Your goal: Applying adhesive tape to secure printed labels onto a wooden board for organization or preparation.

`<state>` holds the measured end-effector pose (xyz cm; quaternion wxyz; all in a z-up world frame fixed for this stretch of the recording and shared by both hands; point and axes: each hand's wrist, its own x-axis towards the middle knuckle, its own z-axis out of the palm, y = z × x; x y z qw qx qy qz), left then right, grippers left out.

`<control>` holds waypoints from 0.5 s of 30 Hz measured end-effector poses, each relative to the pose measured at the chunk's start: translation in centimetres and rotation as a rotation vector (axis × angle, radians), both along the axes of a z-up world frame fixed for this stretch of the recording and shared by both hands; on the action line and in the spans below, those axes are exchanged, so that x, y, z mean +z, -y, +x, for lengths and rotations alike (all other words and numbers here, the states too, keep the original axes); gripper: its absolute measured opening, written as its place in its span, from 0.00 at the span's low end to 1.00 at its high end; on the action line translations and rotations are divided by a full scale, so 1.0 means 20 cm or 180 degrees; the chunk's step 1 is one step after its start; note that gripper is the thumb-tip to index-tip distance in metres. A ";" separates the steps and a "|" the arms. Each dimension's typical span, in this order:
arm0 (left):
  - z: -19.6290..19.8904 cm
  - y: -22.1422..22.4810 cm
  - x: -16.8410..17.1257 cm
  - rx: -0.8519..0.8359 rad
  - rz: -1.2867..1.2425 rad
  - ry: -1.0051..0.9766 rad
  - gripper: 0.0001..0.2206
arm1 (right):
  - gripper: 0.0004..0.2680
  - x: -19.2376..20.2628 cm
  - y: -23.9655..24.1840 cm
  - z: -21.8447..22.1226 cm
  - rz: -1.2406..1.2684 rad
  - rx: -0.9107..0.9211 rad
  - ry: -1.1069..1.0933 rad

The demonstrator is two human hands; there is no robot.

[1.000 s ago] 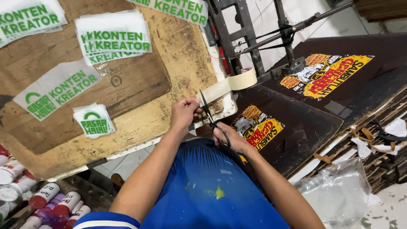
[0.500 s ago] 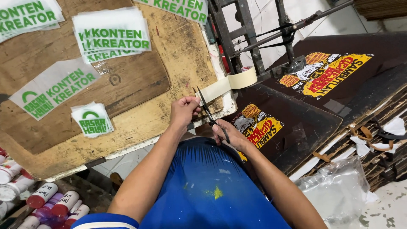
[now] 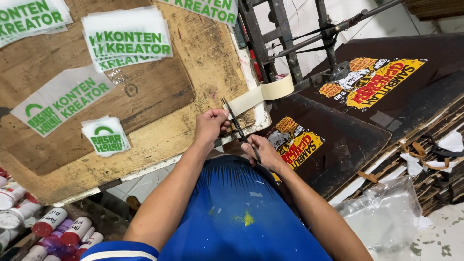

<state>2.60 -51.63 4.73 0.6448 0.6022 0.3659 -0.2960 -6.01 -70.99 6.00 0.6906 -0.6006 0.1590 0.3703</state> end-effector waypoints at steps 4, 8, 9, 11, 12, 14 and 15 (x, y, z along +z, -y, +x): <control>0.00 0.00 0.00 -0.0019 -0.0012 -0.0040 0.07 | 0.14 0.02 -0.01 0.00 -0.0046 -0.0165 -0.0093; -0.03 -0.04 -0.02 -0.0080 0.0015 -0.0086 0.06 | 0.13 0.05 -0.03 0.00 -0.0206 -0.0277 -0.0236; -0.04 -0.06 -0.03 -0.0130 0.0056 -0.0096 0.06 | 0.13 0.05 -0.04 0.00 -0.0260 -0.0251 -0.0237; -0.07 -0.11 0.00 -0.0065 -0.0032 -0.0108 0.06 | 0.15 -0.08 0.00 -0.08 -0.0429 -0.0127 -0.0169; -0.08 -0.15 0.01 -0.0004 -0.0121 -0.0131 0.06 | 0.17 -0.14 0.01 -0.13 -0.0600 -0.0008 -0.0110; -0.11 -0.23 0.09 0.0047 -0.0179 -0.0103 0.07 | 0.18 0.05 -0.09 -0.08 -0.0983 0.0317 0.0074; -0.12 -0.28 0.13 0.0099 -0.0240 -0.0092 0.09 | 0.20 0.15 -0.14 -0.06 -0.1368 0.0643 0.0242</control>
